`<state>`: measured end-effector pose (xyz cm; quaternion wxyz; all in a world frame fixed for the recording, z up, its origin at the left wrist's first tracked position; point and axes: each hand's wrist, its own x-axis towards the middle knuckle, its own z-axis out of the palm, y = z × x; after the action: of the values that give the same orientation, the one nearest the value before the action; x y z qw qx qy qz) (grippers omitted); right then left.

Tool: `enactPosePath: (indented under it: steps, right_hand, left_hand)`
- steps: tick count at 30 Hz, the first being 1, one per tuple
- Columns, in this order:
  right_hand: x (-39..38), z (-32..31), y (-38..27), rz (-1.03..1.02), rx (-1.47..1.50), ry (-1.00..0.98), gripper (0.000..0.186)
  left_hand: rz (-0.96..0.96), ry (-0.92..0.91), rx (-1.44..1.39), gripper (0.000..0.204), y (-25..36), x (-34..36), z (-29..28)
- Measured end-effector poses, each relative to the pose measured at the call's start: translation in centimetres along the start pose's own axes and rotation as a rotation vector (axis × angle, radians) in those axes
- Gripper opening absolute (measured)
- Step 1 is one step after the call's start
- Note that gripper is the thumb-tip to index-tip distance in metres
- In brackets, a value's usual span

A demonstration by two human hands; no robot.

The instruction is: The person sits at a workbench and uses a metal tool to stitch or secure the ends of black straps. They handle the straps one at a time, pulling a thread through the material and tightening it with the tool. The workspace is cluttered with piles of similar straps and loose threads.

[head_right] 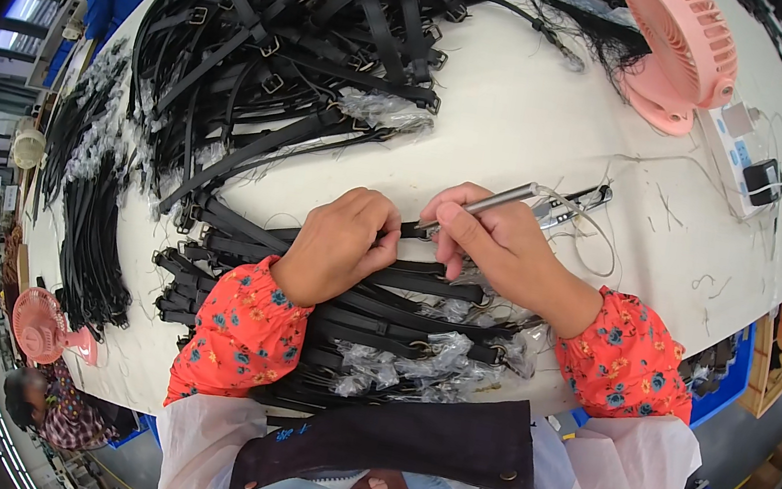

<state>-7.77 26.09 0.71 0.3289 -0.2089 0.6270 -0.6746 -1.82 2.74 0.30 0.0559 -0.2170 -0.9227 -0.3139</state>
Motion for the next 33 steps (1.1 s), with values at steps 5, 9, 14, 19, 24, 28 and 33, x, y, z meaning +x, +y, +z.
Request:
enactPosePath:
  steps: [5, 9, 14, 19, 24, 28, 33]
  right_hand:
    - [0.0, -0.1, -0.5, 0.066, -0.057, -0.061, 0.03]
    - [0.1, -0.1, -0.5, 0.081, -0.06, -0.068, 0.031]
    - [0.0, 0.0, -0.4, 0.107, -0.032, -0.076, 0.032]
    - [0.0, 0.1, -0.8, 0.127, -0.039, -0.08, 0.033]
    - [-0.1, 0.1, -0.6, 0.129, -0.036, -0.077, 0.035]
    - [0.0, 0.1, -0.4, 0.109, -0.012, -0.073, 0.033]
    - [-0.1, 0.2, -0.6, 0.127, 0.004, -0.041, 0.031]
  left_hand:
    - [-0.01, 0.001, -0.002, 0.02, -0.1, -0.1, 0.0]
    - [-0.013, 0.016, -0.004, 0.02, -0.1, -0.1, 0.1]
    - [-0.014, 0.033, -0.025, 0.019, -0.2, -0.1, 0.2]
    - [-0.019, 0.026, -0.027, 0.019, -0.2, -0.1, 0.1]
    - [-0.029, 0.024, -0.053, 0.018, -0.3, -0.1, 0.1]
    - [-0.143, 0.041, -0.145, 0.013, -0.6, -0.3, 0.0]
    - [-0.344, 0.103, -0.317, 0.003, -1.9, -0.8, -0.9]
